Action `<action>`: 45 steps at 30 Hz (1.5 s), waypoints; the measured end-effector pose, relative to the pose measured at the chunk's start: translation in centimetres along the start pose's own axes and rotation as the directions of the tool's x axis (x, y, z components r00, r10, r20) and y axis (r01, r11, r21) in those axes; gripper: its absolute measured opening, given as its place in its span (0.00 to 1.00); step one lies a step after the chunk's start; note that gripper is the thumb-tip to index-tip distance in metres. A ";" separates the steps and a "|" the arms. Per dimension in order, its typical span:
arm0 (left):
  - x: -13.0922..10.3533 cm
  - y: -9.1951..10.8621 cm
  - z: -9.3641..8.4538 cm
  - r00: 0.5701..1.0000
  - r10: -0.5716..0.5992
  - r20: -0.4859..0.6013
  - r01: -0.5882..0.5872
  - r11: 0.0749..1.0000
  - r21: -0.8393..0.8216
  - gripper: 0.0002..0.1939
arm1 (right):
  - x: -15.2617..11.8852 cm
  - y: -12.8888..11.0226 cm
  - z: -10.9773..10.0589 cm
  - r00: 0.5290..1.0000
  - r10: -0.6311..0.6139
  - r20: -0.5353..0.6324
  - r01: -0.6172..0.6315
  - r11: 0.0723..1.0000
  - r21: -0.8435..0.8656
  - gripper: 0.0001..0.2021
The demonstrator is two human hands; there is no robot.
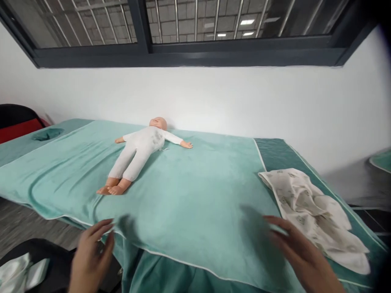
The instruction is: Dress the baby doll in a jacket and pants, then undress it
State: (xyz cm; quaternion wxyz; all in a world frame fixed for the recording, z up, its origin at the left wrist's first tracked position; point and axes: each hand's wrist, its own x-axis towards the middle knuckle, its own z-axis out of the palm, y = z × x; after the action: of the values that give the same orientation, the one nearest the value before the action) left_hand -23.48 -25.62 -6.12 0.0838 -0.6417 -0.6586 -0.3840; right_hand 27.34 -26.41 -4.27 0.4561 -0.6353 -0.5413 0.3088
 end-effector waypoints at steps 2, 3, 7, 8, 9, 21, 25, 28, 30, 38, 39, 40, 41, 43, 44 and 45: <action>0.5 3.9 3.3 0.979 0.188 0.077 -0.172 0.969 -0.180 0.12 | 1.7 1.5 -2.2 0.950 -0.265 -0.165 0.199 0.922 -0.331 0.21; 0.9 6.3 4.8 0.962 0.251 0.104 -0.215 0.938 -0.270 0.13 | 2.6 2.3 -3.0 0.902 -0.376 -0.210 0.237 0.841 -0.486 0.24; 3.8 16.0 10.1 0.892 0.380 0.246 -0.211 0.830 -0.517 0.12 | 4.6 4.5 -4.2 0.882 -0.441 -0.166 0.131 0.569 -0.812 0.31; 4.7 17.9 11.3 0.875 0.379 0.303 -0.150 0.806 -0.573 0.12 | 4.8 4.8 -4.3 0.893 -0.419 -0.163 0.093 0.527 -0.845 0.30; 5.6 19.6 12.5 0.856 0.367 0.364 -0.078 0.787 -0.612 0.12 | 5.1 5.0 -4.5 0.904 -0.396 -0.159 0.064 0.494 -0.867 0.28; 7.6 22.0 16.7 0.770 0.118 0.627 0.539 0.407 -0.737 0.13 | 10.1 -3.9 -6.9 0.908 -0.105 -0.405 -0.036 0.945 -0.326 0.14; 7.8 21.7 16.2 0.765 0.162 0.623 0.604 0.155 -0.782 0.23 | 9.5 -9.4 -1.6 0.969 -0.204 -0.143 0.198 0.979 -0.054 0.16; 7.9 21.2 16.0 0.773 0.118 0.623 0.634 -0.111 -0.765 0.32 | 8.6 -11.5 3.5 0.938 -0.303 0.170 0.302 0.953 0.034 0.15; 7.9 20.9 15.9 0.750 0.075 0.657 0.650 -0.269 -0.711 0.37 | 8.2 -12.0 6.4 0.872 -0.326 0.365 0.340 0.940 0.029 0.11; 8.0 20.6 15.6 0.700 -0.036 0.714 0.675 -0.296 -0.676 0.28 | 10.7 -10.9 8.0 0.900 -0.229 0.371 0.302 0.941 -0.152 0.17; 8.0 20.6 15.7 0.692 -0.056 0.720 0.684 -0.267 -0.679 0.27 | 11.7 -10.9 7.0 0.924 -0.218 0.313 0.288 0.938 -0.195 0.17; 8.0 20.6 15.8 0.688 -0.070 0.722 0.693 -0.235 -0.682 0.25 | 12.8 -10.9 6.0 0.946 -0.216 0.242 0.275 0.930 -0.245 0.17; 8.0 20.6 15.8 0.686 -0.077 0.723 0.700 -0.202 -0.685 0.23 | 13.8 -10.9 5.1 0.963 -0.215 0.163 0.256 0.920 -0.297 0.17; 7.9 20.7 15.9 0.692 -0.079 0.718 0.704 -0.146 -0.695 0.20 | 15.4 -10.9 3.7 0.967 -0.255 -0.009 0.232 0.893 -0.387 0.13; 7.9 20.7 15.9 0.694 -0.084 0.716 0.704 -0.132 -0.698 0.20 | 15.8 -10.8 3.5 0.946 -0.312 -0.081 0.250 0.868 -0.428 0.11; 8.0 20.7 15.9 0.693 -0.092 0.715 0.704 -0.132 -0.698 0.21 | 15.9 -10.6 3.6 0.911 -0.393 -0.124 0.296 0.833 -0.467 0.12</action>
State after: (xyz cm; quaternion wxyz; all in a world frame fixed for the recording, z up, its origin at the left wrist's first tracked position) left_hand 0.15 -12.08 -4.08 -0.6560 -0.3291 -0.3715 -0.5686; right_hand 23.36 -10.16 5.59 0.4055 -0.6421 -0.6503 0.0208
